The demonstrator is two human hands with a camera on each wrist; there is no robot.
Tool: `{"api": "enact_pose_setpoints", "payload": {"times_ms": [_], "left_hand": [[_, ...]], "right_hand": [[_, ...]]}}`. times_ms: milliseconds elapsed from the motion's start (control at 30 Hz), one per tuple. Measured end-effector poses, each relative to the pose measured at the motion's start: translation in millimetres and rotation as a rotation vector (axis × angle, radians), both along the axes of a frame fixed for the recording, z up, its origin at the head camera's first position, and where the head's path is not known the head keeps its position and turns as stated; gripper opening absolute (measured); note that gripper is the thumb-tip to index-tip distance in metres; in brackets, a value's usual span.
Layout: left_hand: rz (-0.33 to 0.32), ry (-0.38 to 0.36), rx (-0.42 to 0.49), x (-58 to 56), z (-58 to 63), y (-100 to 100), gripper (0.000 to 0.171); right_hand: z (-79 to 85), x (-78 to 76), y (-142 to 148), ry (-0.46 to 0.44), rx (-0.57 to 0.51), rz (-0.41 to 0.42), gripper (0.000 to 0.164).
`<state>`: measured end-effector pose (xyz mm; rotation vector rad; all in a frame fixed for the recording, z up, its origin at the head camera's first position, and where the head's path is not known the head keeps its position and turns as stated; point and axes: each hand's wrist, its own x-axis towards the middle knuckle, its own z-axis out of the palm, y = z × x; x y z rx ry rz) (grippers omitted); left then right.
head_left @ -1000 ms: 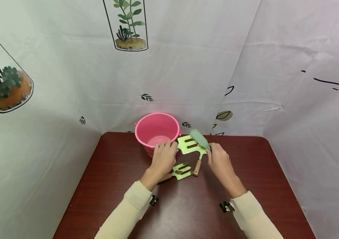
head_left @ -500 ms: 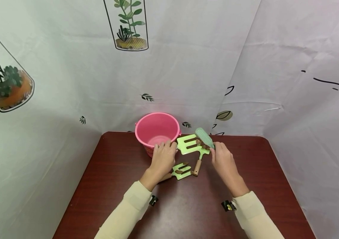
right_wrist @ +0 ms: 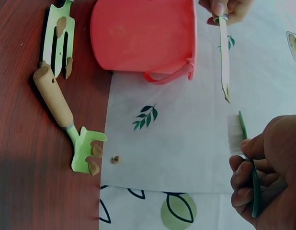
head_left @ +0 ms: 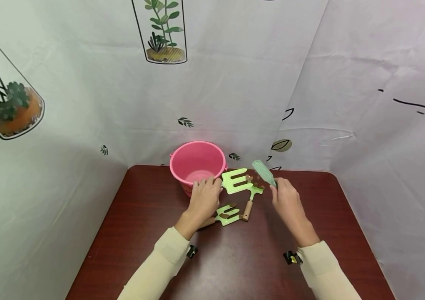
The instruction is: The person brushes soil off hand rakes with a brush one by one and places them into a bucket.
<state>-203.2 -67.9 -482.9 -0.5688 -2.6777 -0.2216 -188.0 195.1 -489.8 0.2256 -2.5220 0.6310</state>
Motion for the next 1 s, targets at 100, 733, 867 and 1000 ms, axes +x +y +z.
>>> {"api": "enact_pose_setpoints", "payload": {"times_ms": [100,733,867,1000], "left_hand": [[0.000,-0.002,0.000,-0.3,0.0,0,0.015],[0.022,-0.039,0.030,-3.4,-2.5,5,0.015],[0.031,-0.056,0.024,-3.1,-2.7,7,0.017],[0.039,-0.060,0.019,-2.8,-3.2,8,0.019]], "right_hand": [[1.8,0.1,2,0.015,-0.011,0.004,0.020],[7.6,12.8,-32,-0.085,-0.008,0.169,0.020],[3.3,13.4,-38,-0.082,0.021,0.200,0.022],[2.3,14.8,-44,-0.086,0.037,0.221,0.022]]}}
